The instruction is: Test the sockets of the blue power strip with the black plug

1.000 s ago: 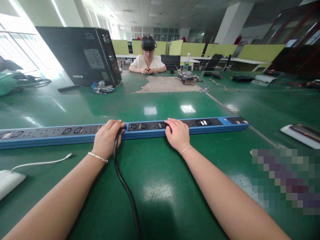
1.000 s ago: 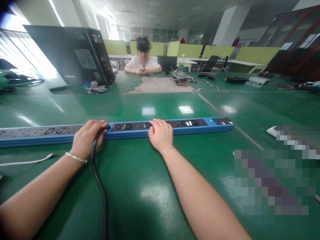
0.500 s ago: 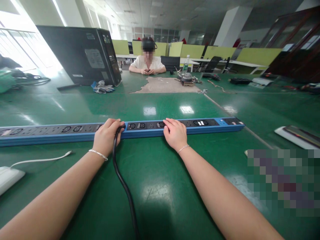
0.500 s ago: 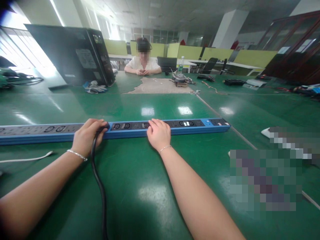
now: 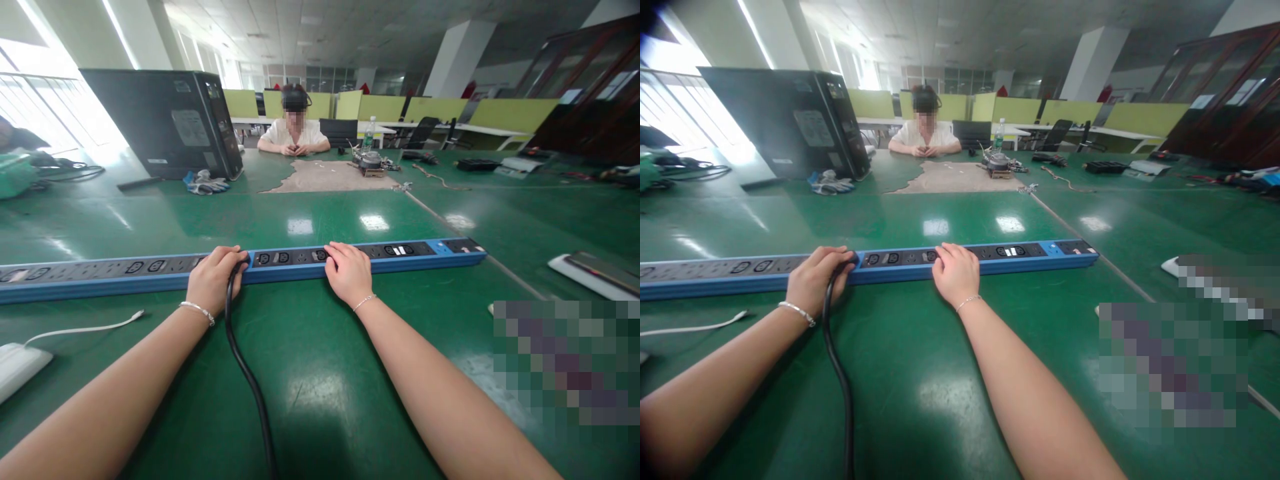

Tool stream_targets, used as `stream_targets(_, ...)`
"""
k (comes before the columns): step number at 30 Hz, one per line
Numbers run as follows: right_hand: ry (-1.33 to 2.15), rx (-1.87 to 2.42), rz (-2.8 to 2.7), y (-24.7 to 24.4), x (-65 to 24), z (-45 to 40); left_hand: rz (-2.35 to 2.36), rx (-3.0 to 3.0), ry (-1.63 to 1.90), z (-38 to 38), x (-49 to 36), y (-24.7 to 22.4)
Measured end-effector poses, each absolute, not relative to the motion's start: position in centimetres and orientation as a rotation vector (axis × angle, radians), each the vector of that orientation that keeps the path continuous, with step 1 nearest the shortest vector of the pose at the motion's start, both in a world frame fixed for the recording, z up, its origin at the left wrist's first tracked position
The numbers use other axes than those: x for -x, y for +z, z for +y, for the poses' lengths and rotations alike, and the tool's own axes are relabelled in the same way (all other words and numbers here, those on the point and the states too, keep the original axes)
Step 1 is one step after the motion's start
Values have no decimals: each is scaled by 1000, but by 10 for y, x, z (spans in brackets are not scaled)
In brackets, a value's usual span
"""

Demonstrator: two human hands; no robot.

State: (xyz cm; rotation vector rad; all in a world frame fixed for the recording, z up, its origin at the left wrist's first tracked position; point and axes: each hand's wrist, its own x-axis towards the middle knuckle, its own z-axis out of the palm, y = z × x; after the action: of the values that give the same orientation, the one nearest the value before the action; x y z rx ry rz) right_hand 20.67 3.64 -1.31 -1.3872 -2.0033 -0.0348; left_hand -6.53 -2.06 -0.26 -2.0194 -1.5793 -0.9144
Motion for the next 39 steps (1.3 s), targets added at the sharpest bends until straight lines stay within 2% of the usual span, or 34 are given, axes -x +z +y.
stream_targets(7,-72,1376,-2011,-13,-207,38,-1759,2025,-881,-21,65,4)
stream_targets(20,-93,1364,-1991,-15,-207,38,-1648,1952,-1177,-18,60,-14)
stream_targets(29,-97,1359,-1997,-14,-207,38,-1557,1660,-1472,-21,67,11)
stream_targets(39,-105,1346,-2003,-15,-208,39,-2253,1248,-1396,-38,154,23)
